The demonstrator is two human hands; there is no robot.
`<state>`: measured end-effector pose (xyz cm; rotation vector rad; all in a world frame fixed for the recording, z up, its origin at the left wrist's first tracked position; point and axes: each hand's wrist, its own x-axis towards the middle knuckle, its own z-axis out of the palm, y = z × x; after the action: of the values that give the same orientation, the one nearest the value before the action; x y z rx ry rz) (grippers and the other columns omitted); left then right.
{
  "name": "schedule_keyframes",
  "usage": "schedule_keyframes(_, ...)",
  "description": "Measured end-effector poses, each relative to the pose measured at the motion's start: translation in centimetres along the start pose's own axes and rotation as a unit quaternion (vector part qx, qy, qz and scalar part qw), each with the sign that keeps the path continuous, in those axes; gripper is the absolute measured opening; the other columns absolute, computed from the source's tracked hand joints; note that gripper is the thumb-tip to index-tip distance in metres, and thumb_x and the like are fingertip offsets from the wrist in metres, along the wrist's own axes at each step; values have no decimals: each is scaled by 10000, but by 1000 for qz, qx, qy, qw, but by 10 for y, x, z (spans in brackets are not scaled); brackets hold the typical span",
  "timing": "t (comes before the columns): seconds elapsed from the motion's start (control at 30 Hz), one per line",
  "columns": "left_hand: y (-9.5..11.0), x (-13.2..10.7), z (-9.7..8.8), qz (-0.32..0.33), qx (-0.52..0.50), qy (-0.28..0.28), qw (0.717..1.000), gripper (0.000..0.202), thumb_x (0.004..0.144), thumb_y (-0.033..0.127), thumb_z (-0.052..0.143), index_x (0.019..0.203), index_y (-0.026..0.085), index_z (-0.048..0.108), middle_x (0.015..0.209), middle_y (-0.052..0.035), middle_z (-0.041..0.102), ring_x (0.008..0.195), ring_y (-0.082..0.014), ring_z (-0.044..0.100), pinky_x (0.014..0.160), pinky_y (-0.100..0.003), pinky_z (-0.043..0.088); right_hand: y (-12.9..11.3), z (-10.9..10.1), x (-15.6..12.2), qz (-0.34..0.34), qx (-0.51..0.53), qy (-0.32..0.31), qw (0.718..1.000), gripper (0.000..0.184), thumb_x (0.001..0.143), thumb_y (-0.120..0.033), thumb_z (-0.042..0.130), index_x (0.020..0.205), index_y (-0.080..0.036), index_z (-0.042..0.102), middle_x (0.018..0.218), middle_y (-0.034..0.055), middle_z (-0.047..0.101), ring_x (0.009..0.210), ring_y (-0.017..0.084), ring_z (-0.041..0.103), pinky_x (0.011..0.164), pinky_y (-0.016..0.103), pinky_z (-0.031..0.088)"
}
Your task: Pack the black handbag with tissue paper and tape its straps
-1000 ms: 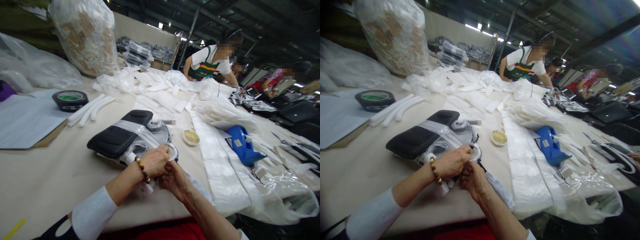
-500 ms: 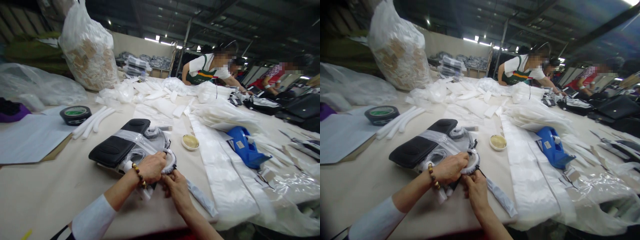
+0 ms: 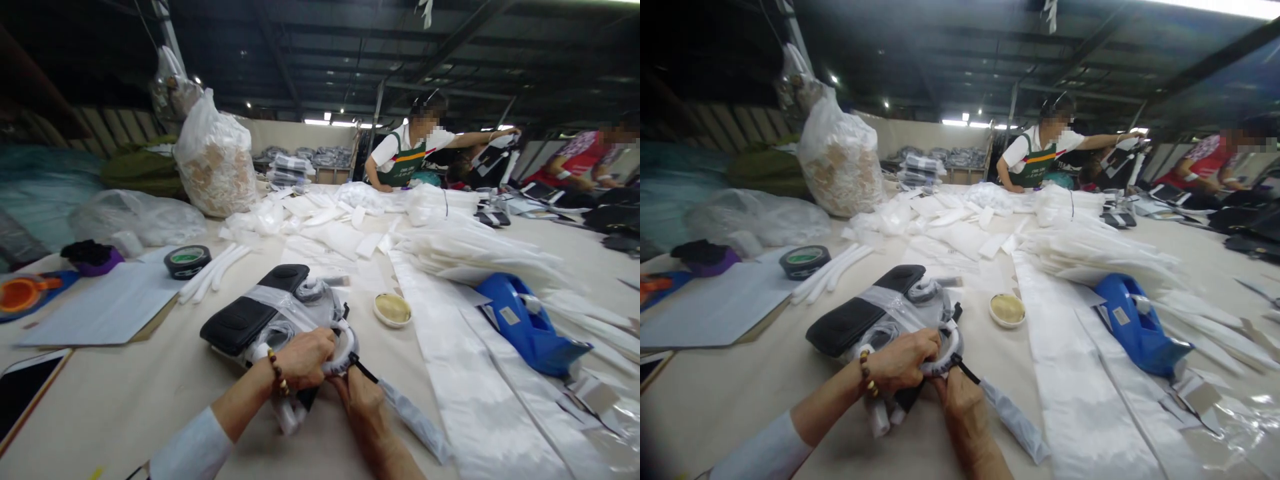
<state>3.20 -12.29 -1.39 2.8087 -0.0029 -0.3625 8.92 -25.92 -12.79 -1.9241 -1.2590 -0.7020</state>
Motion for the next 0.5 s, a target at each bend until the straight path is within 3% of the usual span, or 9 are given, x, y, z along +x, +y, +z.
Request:
schedule_keyframes(0.1,2,-2,-3,-9,5,-3,1000,155,613,58,535,733,156,526,979,-42,558,885,-172,541,698,-220,442,4,2,0,-83,-40,29,995,273,893,-288,433,698,-132,542,473,1,513,408,112,495,425,238,342)
schedule_keyframes(0.27,11,-6,-2,-24,23,-10,999,182,598,78,550,767,143,537,945,-66,571,832,-196,554,646,-251,467,15,6,-5,-121,-44,34,991,180,899,-205,424,837,-88,546,496,6,549,421,114,518,444,236,363)
schedule_keyframes(0.5,27,1,22,-30,141,70,987,169,772,101,405,869,103,543,903,-120,560,840,-247,537,635,-360,471,20,17,-13,-84,-36,49,995,257,909,-185,358,735,-147,543,457,9,559,381,121,536,424,224,373)
